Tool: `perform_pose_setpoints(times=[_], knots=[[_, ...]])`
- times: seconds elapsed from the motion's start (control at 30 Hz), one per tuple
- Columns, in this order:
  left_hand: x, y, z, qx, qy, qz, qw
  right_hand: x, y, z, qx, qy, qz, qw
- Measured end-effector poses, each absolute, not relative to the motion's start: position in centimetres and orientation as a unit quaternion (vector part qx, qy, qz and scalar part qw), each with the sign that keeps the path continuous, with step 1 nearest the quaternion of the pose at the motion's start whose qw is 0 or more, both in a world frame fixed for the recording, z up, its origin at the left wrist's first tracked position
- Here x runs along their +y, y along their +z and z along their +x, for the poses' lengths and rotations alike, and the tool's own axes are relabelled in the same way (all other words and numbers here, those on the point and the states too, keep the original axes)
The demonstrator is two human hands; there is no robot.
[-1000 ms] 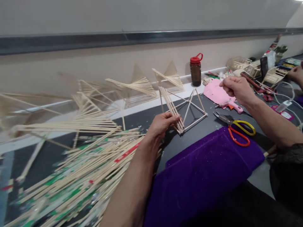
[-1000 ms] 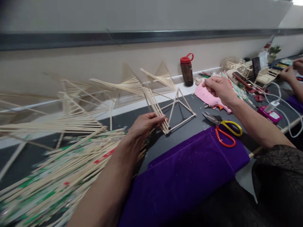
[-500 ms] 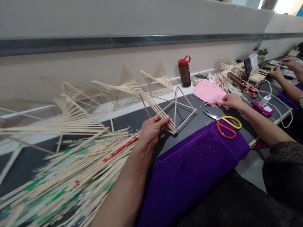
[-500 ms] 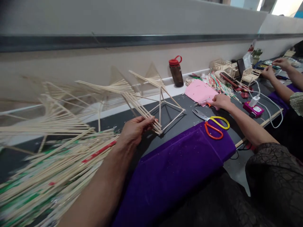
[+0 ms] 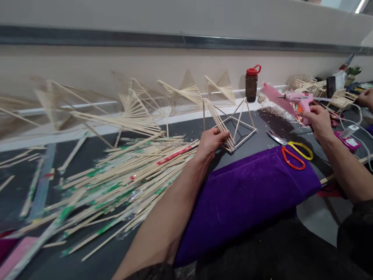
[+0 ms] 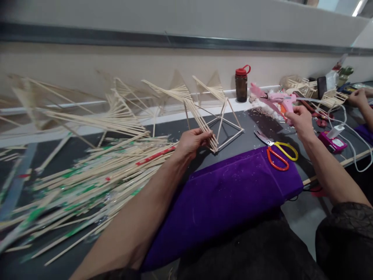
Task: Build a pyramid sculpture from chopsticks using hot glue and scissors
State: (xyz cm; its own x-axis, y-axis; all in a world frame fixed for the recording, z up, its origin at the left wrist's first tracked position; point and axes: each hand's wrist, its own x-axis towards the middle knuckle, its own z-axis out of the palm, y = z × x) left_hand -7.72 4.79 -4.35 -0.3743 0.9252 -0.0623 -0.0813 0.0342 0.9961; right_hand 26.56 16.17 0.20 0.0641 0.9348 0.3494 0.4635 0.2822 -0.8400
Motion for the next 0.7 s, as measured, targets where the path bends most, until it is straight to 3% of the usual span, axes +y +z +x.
perform_pose_setpoints(times=[0.1,0.3,0.7], knots=[[4.8,-4.3,-7.5,0.584,0.595,0.356,0.422,13.7,1.0,24.3,-0.602,0.371,-0.435,0.557],[4.7,-4.4,-7.4,0.604,0.593,0.335,0.414,11.0,0.5,20.2,-0.606,0.488,-0.4,0.484],[5.2,-4.8,-7.9,0.605,0.576,0.34,0.432,17.0,3.1,19.1,-0.737,0.282,-0.456,0.413]])
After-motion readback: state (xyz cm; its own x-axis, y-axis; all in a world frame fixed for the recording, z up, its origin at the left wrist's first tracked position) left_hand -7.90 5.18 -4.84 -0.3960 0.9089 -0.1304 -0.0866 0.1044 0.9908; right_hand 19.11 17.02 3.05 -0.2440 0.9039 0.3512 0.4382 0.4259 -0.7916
